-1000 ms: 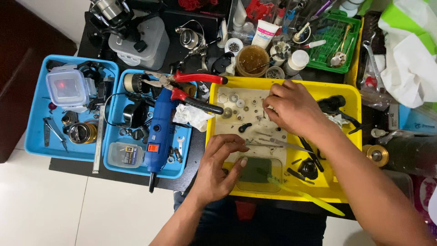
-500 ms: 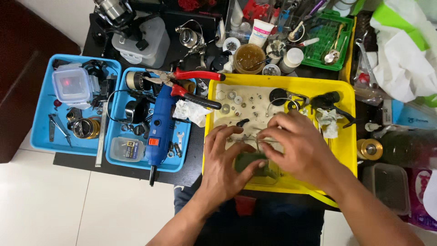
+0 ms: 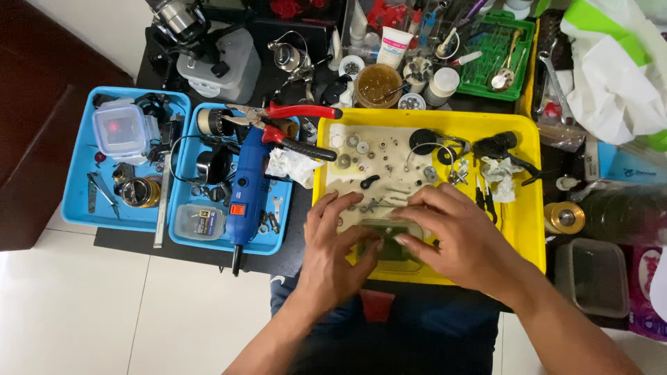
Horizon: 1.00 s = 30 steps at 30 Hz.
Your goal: The person cleans small mechanical parts by hand and with a toothbrush. They wipe parts with a tissue, dip them into a small container of liquid, and scrub them with a toothbrush. The person handles various small components, including screws and metal pieces, one at a time.
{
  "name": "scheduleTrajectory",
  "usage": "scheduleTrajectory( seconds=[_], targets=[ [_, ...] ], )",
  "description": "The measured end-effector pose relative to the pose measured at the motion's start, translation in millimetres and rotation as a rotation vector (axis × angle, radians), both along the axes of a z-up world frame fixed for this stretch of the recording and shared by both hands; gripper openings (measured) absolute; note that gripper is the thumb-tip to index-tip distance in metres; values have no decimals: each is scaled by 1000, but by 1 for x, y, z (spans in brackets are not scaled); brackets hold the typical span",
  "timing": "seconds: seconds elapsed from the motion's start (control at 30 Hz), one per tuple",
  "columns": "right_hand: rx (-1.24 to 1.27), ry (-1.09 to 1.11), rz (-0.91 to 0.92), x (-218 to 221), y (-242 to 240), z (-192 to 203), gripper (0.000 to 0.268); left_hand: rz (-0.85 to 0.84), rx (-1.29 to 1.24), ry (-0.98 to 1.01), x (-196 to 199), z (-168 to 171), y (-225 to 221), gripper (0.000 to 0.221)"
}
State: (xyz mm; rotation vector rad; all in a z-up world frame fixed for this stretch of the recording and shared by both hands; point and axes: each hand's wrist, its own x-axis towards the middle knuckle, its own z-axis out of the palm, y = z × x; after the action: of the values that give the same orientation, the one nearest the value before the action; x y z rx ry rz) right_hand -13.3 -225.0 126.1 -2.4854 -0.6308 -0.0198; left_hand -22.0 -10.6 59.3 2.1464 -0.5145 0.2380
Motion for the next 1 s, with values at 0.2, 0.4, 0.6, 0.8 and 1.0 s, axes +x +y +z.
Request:
scheduleTrajectory(
  seconds=[0.2, 0.4, 0.6, 0.8, 1.0],
  targets=[
    [96, 133, 73, 0, -7, -2, 7, -77, 32, -59, 2, 7, 3, 8],
    [134, 147, 46, -2, -11, -9, 2, -94, -9, -54, 1, 11, 4, 5],
    [102, 127, 48, 1, -9, -17, 8, -100, 32, -80, 6, 0, 8, 7],
    [-52, 138, -46, -11, -22, -11, 17, -76, 268, -117, 9, -18, 7, 9],
    [-326, 368, -70, -56, -74, -50, 25, -199, 452, -19, 16, -10, -4, 19]
  ],
)
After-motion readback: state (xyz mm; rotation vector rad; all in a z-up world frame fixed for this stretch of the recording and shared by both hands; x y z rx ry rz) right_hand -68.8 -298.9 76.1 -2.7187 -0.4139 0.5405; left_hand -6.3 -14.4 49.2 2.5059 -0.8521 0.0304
